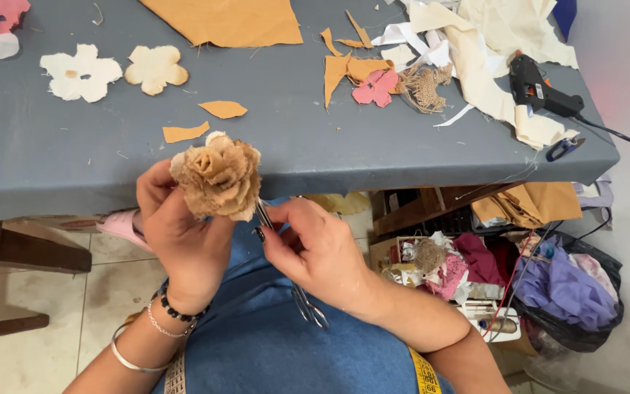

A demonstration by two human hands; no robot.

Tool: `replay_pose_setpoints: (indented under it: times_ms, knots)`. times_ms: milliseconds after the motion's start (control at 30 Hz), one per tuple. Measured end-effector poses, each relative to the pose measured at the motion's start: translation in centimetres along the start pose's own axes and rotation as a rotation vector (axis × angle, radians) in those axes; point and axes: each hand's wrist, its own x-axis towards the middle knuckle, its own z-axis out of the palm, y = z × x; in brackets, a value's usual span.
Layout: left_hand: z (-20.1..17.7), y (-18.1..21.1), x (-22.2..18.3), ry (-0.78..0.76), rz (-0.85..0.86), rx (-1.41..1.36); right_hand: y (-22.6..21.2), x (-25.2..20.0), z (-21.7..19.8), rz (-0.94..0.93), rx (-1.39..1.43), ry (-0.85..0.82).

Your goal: Assembling a decorative flower by gluing fabric petals onto a wooden stick and trimming them with scissors

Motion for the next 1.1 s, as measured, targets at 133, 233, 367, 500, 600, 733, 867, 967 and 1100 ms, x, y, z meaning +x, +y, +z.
replay_pose_setpoints:
  times_ms: [133, 233, 367, 500, 600, 733, 867, 967, 1100]
  knots:
    - [-0.1, 0.0, -0.2, 0.024, 0.034, 0.013, 0.0, -0.5, 0.1, 0.017, 0.003, -0.015]
    - [-0.4, 0.2, 0.0, 0.003, 0.012, 0.000, 0.2, -0.9, 0.3, 0.005, -0.004, -0.017]
    - [-1.1, -0.7, 0.1, 0.010, -0.027, -0.062, -0.3, -1.3, -0.1, -0.075, -0.015, -0.053]
    - [-2.7, 1.0, 2.3, -0.011, -0.260, -0.316, -1.1, -1.4, -2.5, -0.208, 0.069, -0.157]
    - [-4.4, 2.0, 2.6, -0.050, -0.448, -0.570, -0.3, 0.4, -5.8, -0.313, -0.077, -0.092]
    - [-4.8, 1.0, 2.5, -0.139, -0.632, -0.740, 2.4, 4.8, -7.4, -0.445, -0.424, -0.088]
    - [-3.7, -0.1, 1.8, -0.237, -0.612, -0.854, 8.7, 8.9, -6.2, -0.488, -0.591, -0.066]
    - [-3.6, 0.6, 2.3, -0.282, -0.589, -0.866, 7.5, 9.6, -4.9, -0.549, -0.650, -0.007]
    - [-3.5, 0.7, 2.4, -0.269, -0.541, -0.852, 1.1, 5.2, -1.4, -0.305, -0.088, -0.179]
